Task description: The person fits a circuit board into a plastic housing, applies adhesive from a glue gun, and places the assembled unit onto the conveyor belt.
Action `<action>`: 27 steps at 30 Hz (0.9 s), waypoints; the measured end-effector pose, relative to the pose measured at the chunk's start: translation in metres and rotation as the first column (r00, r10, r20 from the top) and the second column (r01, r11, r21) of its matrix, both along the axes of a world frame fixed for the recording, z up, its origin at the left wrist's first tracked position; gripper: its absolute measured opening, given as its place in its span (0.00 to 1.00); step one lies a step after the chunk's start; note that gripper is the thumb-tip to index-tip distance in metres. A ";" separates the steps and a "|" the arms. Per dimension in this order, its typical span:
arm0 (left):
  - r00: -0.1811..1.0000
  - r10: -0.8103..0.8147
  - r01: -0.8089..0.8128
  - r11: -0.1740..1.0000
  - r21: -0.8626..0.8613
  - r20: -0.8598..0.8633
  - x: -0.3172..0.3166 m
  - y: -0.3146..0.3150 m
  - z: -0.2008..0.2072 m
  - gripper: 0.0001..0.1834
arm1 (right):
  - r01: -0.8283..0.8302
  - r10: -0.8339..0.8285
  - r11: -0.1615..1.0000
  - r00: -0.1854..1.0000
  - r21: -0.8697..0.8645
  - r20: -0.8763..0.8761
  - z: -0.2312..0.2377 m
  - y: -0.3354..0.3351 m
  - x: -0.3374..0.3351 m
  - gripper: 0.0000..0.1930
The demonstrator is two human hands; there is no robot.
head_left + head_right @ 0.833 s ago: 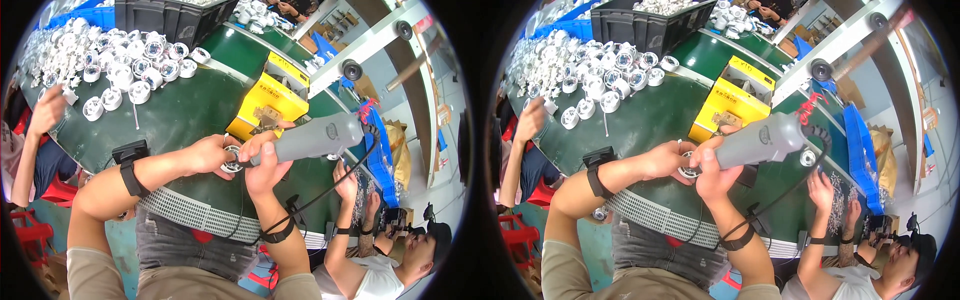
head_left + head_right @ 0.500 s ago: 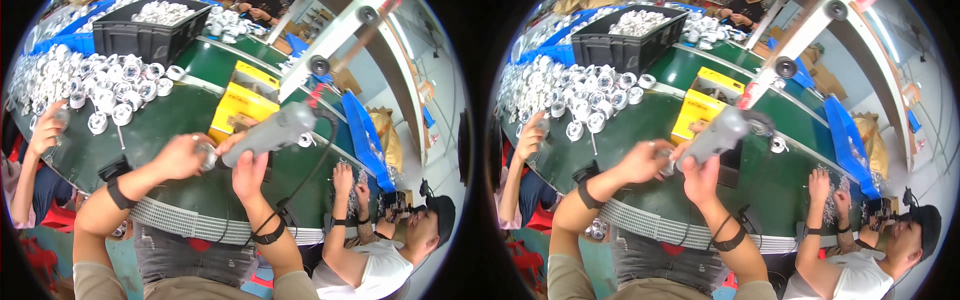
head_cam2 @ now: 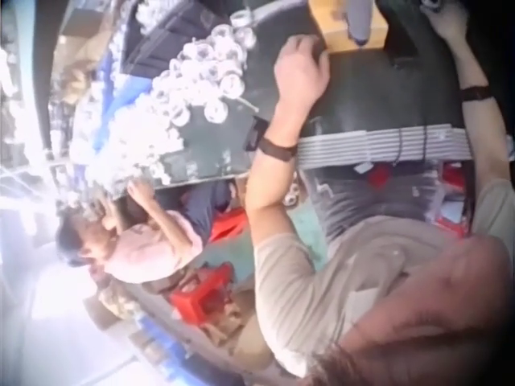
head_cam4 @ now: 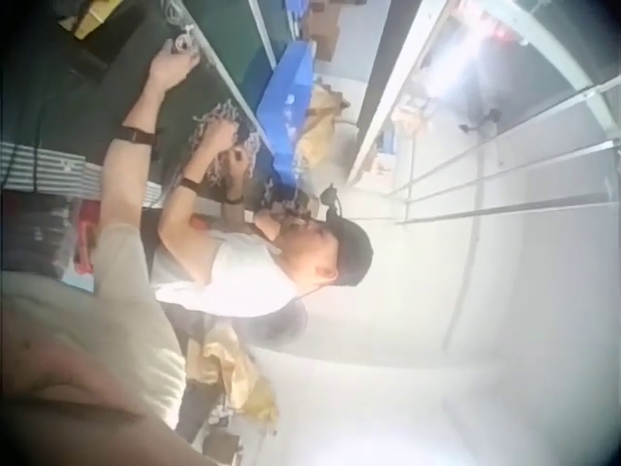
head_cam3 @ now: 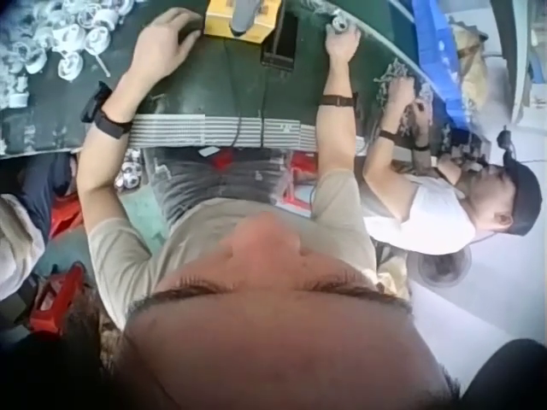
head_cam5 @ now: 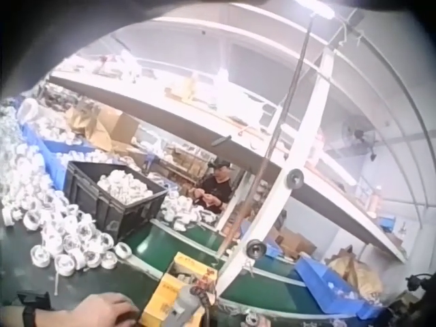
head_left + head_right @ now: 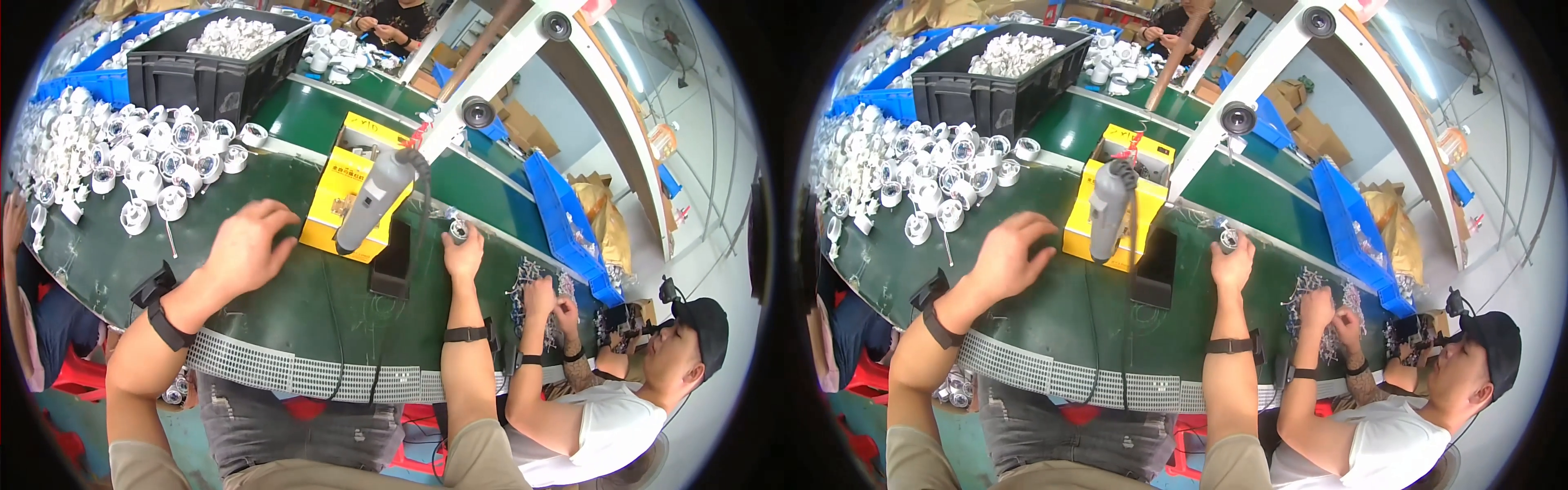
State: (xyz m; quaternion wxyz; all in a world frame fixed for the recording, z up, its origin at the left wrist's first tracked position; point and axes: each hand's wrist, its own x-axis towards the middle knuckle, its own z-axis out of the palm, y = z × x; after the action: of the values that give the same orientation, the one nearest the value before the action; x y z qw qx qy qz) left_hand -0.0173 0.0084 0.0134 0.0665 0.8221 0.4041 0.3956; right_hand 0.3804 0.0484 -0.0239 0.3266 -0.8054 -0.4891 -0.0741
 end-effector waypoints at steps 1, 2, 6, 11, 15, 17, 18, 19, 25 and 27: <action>0.997 -0.073 0.076 0.993 -0.086 0.028 0.004 -0.003 0.000 0.15 | -0.014 0.014 1.000 0.999 0.000 -0.044 0.004 -0.001 -0.001 0.32; 0.982 -0.189 0.190 0.972 -0.136 0.021 0.004 -0.003 0.002 0.14 | -0.036 0.040 0.993 0.999 0.112 -0.034 0.005 -0.002 -0.005 0.29; 0.880 -0.471 0.459 0.817 -0.349 0.053 0.006 -0.006 0.001 0.16 | -0.240 0.336 0.832 0.936 0.500 -0.109 0.035 -0.018 -0.064 0.25; 0.568 -0.407 0.822 0.231 -0.521 0.716 0.012 -0.016 -0.005 0.31 | -0.662 0.810 0.293 0.556 0.690 0.189 0.040 -0.054 -0.147 0.24; 0.261 -0.298 0.965 0.052 -0.257 0.918 0.017 -0.021 -0.014 0.36 | -0.883 0.894 0.096 0.280 0.460 0.351 0.028 -0.072 -0.177 0.29; 0.308 -0.232 0.948 0.163 -0.275 0.923 0.016 -0.020 -0.017 0.32 | -0.930 0.866 0.050 0.222 0.365 0.448 0.034 -0.071 -0.183 0.28; 0.392 -0.270 0.909 0.258 -0.326 0.879 0.016 -0.018 -0.012 0.28 | -0.927 0.871 0.076 0.241 0.367 0.427 0.033 -0.069 -0.183 0.28; 0.476 -0.298 0.861 0.352 -0.368 0.828 0.016 -0.017 -0.008 0.24 | -0.926 0.872 0.076 0.241 0.369 0.425 0.032 -0.069 -0.183 0.28; 0.893 -0.365 0.315 0.924 0.216 0.261 0.010 -0.023 0.018 0.32 | -0.811 0.888 0.262 0.415 0.523 0.198 0.031 -0.072 -0.179 0.30; 0.916 -0.331 0.202 0.868 0.453 0.226 0.009 -0.023 0.013 0.33 | -0.696 0.896 0.373 0.442 0.613 -0.043 0.022 -0.073 -0.179 0.28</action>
State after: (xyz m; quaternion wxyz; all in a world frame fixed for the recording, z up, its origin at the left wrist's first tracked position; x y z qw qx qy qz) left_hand -0.0087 -0.0142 0.0268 0.0022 0.7964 0.1758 0.5787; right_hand 0.2015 -0.0249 -0.0024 0.6053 -0.3362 -0.7108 0.1238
